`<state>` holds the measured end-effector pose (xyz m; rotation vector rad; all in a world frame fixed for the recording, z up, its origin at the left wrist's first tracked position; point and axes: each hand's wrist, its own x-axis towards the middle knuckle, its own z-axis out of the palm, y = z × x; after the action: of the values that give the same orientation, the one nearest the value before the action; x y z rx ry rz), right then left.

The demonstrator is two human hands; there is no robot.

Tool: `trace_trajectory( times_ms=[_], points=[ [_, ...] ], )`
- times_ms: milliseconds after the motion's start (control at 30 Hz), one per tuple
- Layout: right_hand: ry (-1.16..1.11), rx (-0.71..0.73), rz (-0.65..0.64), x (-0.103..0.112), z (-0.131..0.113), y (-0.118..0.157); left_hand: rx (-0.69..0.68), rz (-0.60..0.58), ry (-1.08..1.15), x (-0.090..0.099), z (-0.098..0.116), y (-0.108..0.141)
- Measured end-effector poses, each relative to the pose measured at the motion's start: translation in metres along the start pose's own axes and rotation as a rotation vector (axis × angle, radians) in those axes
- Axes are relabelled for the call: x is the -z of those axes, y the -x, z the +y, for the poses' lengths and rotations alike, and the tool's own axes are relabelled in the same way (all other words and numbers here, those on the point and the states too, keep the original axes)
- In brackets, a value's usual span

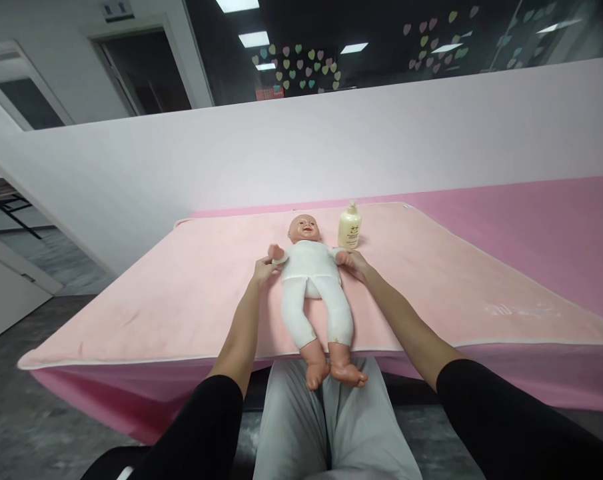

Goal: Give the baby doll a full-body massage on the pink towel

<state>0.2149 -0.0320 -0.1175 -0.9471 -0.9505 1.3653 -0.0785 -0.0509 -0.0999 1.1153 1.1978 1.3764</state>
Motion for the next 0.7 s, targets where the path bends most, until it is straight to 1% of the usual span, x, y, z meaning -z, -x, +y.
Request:
trace_trajectory(
  times_ms=[233,433,600,700],
  points=[
    [-0.003,-0.043,0.021,-0.005,-0.005,0.012,0.004,0.005,0.099,-0.002,0.002,0.005],
    [0.0,-0.071,0.036,-0.007,-0.007,0.014,0.004,0.016,0.11,-0.002,0.003,0.007],
    [-0.034,-0.034,0.048,-0.007,-0.008,0.01,-0.003,0.014,0.036,-0.002,0.003,0.006],
    [-0.067,0.025,0.014,-0.01,-0.009,0.005,-0.002,0.009,0.007,-0.002,0.004,0.005]
  ],
)
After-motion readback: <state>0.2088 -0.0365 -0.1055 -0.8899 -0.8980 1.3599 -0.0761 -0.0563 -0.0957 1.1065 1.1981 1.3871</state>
